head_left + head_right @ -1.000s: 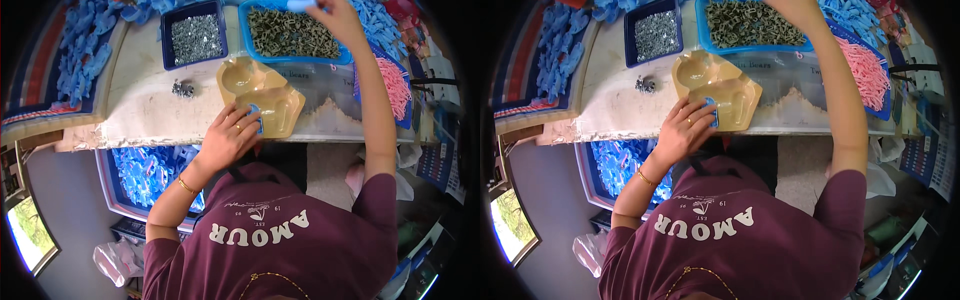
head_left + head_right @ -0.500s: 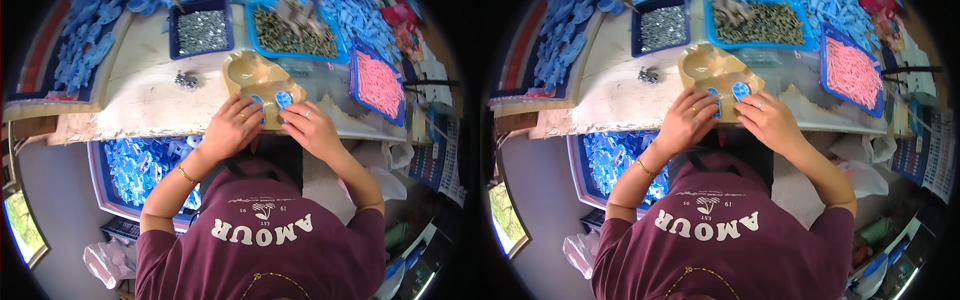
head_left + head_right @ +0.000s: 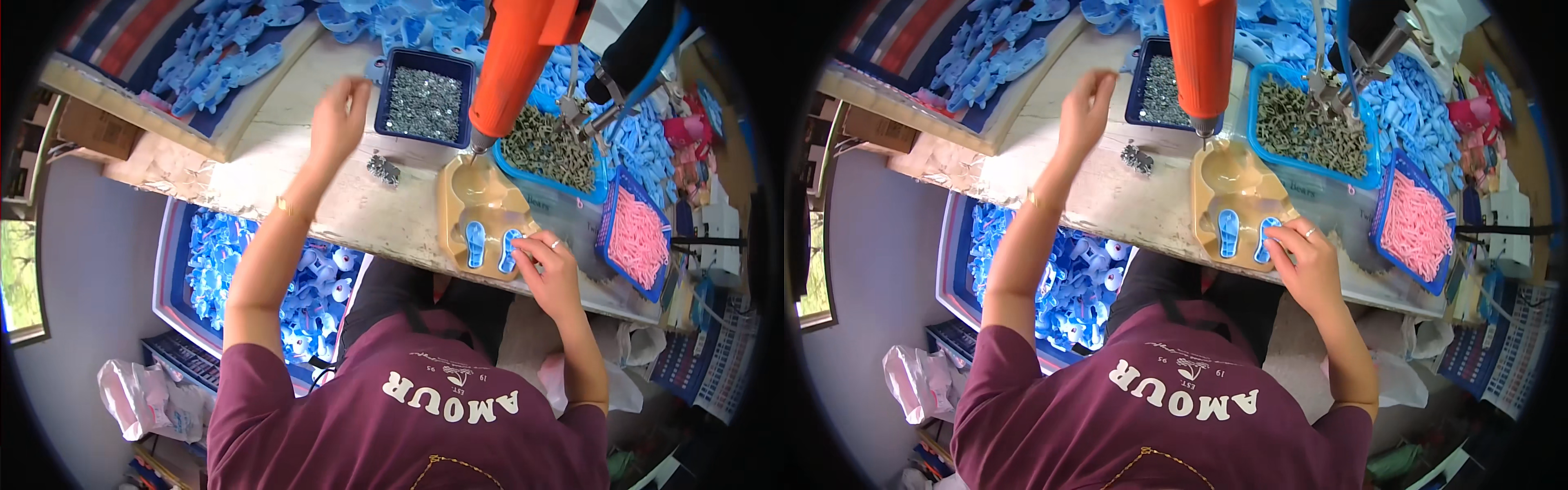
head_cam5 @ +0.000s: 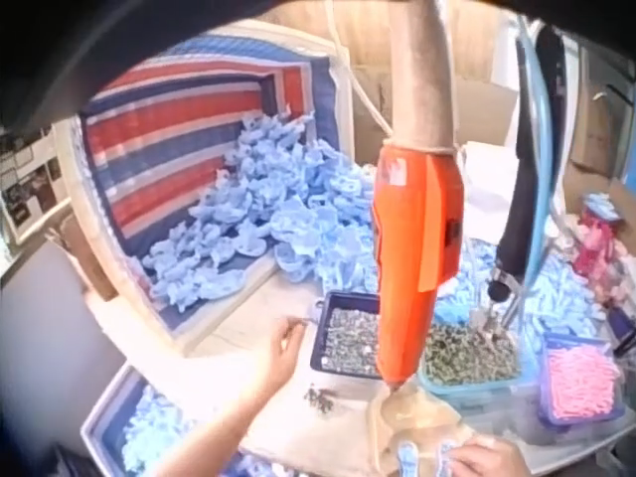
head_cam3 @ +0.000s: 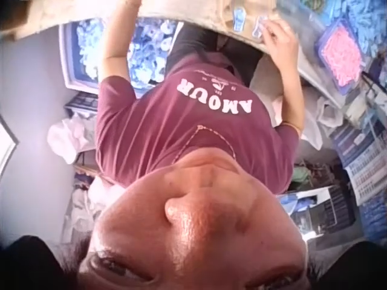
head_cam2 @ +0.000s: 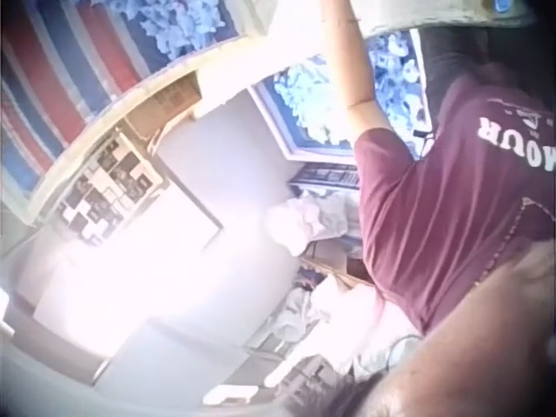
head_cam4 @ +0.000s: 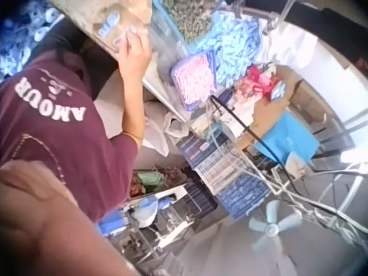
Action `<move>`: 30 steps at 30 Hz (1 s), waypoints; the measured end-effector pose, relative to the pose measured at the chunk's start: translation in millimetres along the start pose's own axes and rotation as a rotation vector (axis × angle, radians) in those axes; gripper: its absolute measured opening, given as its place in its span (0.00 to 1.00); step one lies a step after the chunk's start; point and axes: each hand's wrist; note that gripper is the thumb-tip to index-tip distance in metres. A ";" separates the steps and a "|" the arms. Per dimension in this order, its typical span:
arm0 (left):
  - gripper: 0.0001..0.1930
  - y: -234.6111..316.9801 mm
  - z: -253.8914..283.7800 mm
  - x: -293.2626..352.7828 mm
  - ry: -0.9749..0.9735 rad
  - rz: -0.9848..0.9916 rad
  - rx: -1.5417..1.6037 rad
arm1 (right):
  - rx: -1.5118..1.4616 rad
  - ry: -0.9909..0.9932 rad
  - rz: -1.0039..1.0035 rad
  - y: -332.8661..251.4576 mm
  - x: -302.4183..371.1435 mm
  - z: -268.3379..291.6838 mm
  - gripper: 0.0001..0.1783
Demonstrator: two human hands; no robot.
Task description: Assembling plastic toy hippopotamus figurines using a pneumatic screwdriver and various small plastic pins.
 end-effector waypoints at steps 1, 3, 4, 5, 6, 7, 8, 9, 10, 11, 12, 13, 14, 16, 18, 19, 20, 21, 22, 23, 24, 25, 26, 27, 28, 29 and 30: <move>0.16 -14.4 2.6 -27.3 -0.029 -0.045 -0.020 | -0.053 -0.017 -0.037 -1.9 -0.1 -0.8 0.08; 0.22 -49.2 -2.1 -68.0 -0.046 -0.089 -0.041 | -0.057 -0.024 0.009 -6.9 -1.8 -3.8 0.07; 0.29 -67.2 -7.3 -84.1 -0.130 -0.158 -0.155 | -0.063 -0.028 0.038 -9.0 -3.6 -5.5 0.06; 0.37 -82.5 -12.8 -95.4 -0.217 -0.224 -0.268 | -0.058 -0.027 0.048 -10.0 -4.4 -6.6 0.06; 0.37 -94.7 -18.1 -104.1 -0.206 -0.227 -0.265 | -0.033 -0.047 0.075 -11.5 -4.8 -6.4 0.06; 0.40 -101.5 -22.1 -110.1 -0.283 -0.254 -0.269 | -0.012 -0.067 0.101 -12.0 -5.2 -6.8 0.07; 0.44 -108.6 -22.8 -115.0 -0.359 -0.278 -0.274 | 0.006 -0.063 0.132 -11.7 -6.4 -7.5 0.07; 0.44 -100.3 -29.0 -113.7 -0.365 -0.282 -0.261 | 0.016 -0.062 0.121 -8.4 -4.4 -8.5 0.07; 0.44 -80.8 -30.2 -108.2 -0.408 -0.232 -0.343 | 0.009 -0.070 0.082 -5.1 -1.4 -8.3 0.07; 0.43 -67.2 -26.2 -105.4 -0.441 -0.179 -0.433 | -0.002 -0.079 0.055 -4.3 -0.5 -8.0 0.07; 0.43 -68.0 -23.4 -105.3 -0.440 -0.177 -0.431 | -0.001 -0.081 0.055 -3.9 0.0 -7.8 0.07; 0.41 -70.0 -16.3 -104.5 -0.407 -0.186 -0.480 | -0.012 -0.085 0.040 -3.6 0.0 -7.8 0.06; 0.40 -72.0 -7.8 -104.0 -0.374 -0.194 -0.530 | -0.024 -0.089 0.027 -3.2 -0.5 -8.0 0.06; 0.38 -73.0 12.0 -102.2 -0.338 -0.225 -0.613 | -0.026 -0.093 0.031 -3.3 -1.5 -8.7 0.06; 0.35 -76.8 40.4 -99.2 -0.297 -0.255 -0.701 | -0.031 -0.096 0.042 -4.2 -3.2 -10.6 0.06; 0.33 -80.9 57.0 -98.0 -0.196 -0.281 -0.729 | -0.029 -0.093 0.054 -4.4 -4.0 -12.2 0.06; 0.30 -83.8 71.3 -97.3 -0.094 -0.306 -0.757 | -0.028 -0.090 0.069 -5.0 -4.9 -13.8 0.06; 0.30 -80.8 81.3 -94.8 -0.097 -0.305 -0.763 | -0.034 -0.091 0.069 -5.1 -4.8 -15.0 0.06; 0.28 -77.6 91.6 -90.7 -0.024 -0.184 -0.707 | -0.060 -0.099 0.040 -5.8 -4.9 -15.2 0.06; 0.25 -74.3 99.6 -85.4 0.051 -0.065 -0.650 | -0.086 -0.107 0.011 -7.2 -5.3 -15.3 0.06; 0.25 -66.0 104.7 -77.4 0.049 -0.065 -0.660 | -0.095 -0.107 0.013 -9.1 -6.6 -15.2 0.06; 0.25 -57.4 106.5 -65.2 0.134 0.139 -0.306 | -0.119 -0.083 0.001 -11.1 -7.5 -13.7 0.06; 0.25 -51.4 108.6 -51.4 0.217 0.339 0.050 | -0.143 -0.061 -0.012 -12.8 -8.0 -13.5 0.06; 0.25 -48.1 112.0 -37.4 0.215 0.341 0.044 | -0.149 -0.063 -0.013 -14.4 -8.1 -13.7 0.06; 0.28 -45.8 115.1 -23.5 0.235 0.435 0.344 | -0.148 -0.044 0.001 -15.2 -9.1 -14.4 0.06; 0.31 -42.5 117.9 -7.9 0.252 0.525 0.645 | -0.147 -0.027 0.014 -16.2 -10.0 -15.3 0.06; 0.31 -30.9 115.0 9.4 0.246 0.530 0.640 | -0.152 -0.028 0.007 -17.5 -10.6 -16.4 0.06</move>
Point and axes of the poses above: each hand's wrist, its own x-axis away from the middle knuckle, its own z-axis out of the back of the hand, y = z × x, and after that the axes turned 7 degrees about x, right-handed
